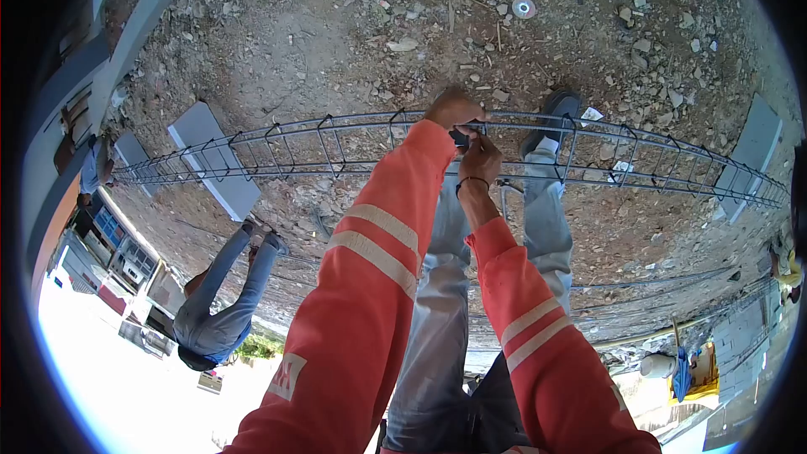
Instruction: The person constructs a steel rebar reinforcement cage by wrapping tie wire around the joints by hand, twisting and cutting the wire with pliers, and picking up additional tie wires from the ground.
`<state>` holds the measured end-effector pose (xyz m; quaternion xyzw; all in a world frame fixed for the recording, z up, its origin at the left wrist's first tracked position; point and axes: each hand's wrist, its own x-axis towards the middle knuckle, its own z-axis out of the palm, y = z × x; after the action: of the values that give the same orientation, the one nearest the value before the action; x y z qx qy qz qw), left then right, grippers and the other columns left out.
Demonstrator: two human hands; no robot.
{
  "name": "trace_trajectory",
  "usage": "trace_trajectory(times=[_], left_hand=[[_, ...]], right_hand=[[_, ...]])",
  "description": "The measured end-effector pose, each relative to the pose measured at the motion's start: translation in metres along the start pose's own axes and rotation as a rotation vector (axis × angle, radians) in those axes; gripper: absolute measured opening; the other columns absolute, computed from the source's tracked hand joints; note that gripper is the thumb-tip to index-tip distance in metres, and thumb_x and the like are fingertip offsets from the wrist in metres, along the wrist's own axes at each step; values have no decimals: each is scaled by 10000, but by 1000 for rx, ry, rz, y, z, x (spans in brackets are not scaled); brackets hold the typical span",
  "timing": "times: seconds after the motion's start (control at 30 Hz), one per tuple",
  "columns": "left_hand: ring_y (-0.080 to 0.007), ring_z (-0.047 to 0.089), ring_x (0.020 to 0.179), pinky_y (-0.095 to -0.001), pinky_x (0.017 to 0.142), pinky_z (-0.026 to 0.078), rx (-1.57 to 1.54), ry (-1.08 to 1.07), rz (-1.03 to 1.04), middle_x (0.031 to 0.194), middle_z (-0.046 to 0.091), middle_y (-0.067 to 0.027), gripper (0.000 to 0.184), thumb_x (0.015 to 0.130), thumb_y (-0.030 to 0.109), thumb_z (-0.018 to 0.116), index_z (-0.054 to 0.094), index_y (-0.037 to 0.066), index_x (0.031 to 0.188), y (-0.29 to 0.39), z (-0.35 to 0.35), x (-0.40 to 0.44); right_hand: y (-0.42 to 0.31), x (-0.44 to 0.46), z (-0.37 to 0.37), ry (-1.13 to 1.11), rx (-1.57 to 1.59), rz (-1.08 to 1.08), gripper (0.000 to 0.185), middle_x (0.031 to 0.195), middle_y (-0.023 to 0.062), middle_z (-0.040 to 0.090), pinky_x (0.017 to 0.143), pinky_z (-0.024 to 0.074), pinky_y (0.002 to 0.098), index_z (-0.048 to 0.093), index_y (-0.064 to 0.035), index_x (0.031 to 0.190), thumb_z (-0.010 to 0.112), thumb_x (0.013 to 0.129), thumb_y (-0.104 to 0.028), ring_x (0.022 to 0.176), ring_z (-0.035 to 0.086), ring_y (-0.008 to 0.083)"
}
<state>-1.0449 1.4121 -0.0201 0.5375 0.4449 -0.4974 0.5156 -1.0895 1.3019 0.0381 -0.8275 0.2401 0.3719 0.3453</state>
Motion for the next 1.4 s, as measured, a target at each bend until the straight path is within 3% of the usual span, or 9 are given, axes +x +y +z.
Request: trace_trajectory(times=[0.2, 0.27, 0.4, 0.57, 0.67, 0.9, 1.07, 1.17, 1.4], left_hand=[[-261, 730, 726, -420, 614, 571, -1, 48, 73, 726, 716, -151, 246, 765, 200, 724, 713, -46, 752, -15, 8, 15], [-282, 723, 739, -422, 669, 572, 124, 206, 92, 739, 718, -167, 251, 732, 196, 702, 698, -55, 733, -18, 15, 21], [-179, 695, 605, -339, 539, 537, 370, 211, 240, 698, 712, -89, 148, 842, 194, 699, 751, 56, 831, -26, 20, 30], [-183, 676, 619, -341, 605, 550, -140, 120, 245, 699, 694, -85, 176, 810, 198, 757, 736, 30, 859, -18, 15, -10], [-173, 665, 610, -356, 623, 547, 97, 455, 482, 691, 687, -79, 176, 794, 204, 781, 748, 52, 878, -31, 28, 2], [-173, 665, 592, -355, 617, 542, -68, 399, 303, 706, 693, -100, 225, 769, 212, 812, 757, 57, 923, -28, 28, -7], [-161, 666, 567, -327, 582, 527, -118, 343, 332, 689, 688, -68, 198, 800, 244, 787, 773, 74, 901, -33, 28, -5], [-278, 715, 821, -369, 772, 539, -52, 338, 348, 887, 745, -124, 242, 773, 305, 789, 781, 109, 913, -30, 28, -12], [-287, 715, 827, -394, 761, 529, -71, 431, 446, 857, 742, -127, 218, 804, 300, 760, 780, 111, 911, -32, 28, -20]], right_hand=[[53, 35, 42, 49, 283, 176, 265, 757, 119, 707, 543, 492, 329, 728, -5, 930, 571, 971, -214, 595, 656, 179], [53, 38, 50, 17, 943, 487, 288, 758, 68, 707, 458, 429, 296, 708, -23, 914, 556, 991, -255, 540, 605, 137], [27, 26, 27, -102, 782, 546, 293, 744, 36, 693, 398, 350, 274, 687, -45, 906, 539, 1003, -279, 494, 549, 114], [24, 28, 39, 87, 871, 652, 313, 688, 32, 651, 377, 261, 271, 681, -47, 841, 559, 996, -290, 436, 420, 81], [21, 30, 39, 107, 763, 658, 313, 683, 32, 644, 397, 272, 277, 687, -46, 839, 553, 996, -282, 457, 428, 78], [32, 14, 25, 69, 939, 551, 334, 726, 58, 672, 488, 407, 325, 698, -16, 772, 546, 975, -233, 600, 580, 144], [41, 44, -32, -183, -430, -330, 245, 823, 151, 717, 560, 511, 396, 722, -52, 940, 572, 902, -241, 657, 680, 282], [-12, 69, -70, -426, -787, -344, 227, 857, 195, 697, 688, 536, 469, 720, -71, 949, 590, 878, -244, 815, 697, 361], [-74, 133, -68, -735, -1140, -852, 168, 851, 149, 684, 729, 530, 459, 698, -74, 877, 657, 827, -230, 857, 670, 353]])
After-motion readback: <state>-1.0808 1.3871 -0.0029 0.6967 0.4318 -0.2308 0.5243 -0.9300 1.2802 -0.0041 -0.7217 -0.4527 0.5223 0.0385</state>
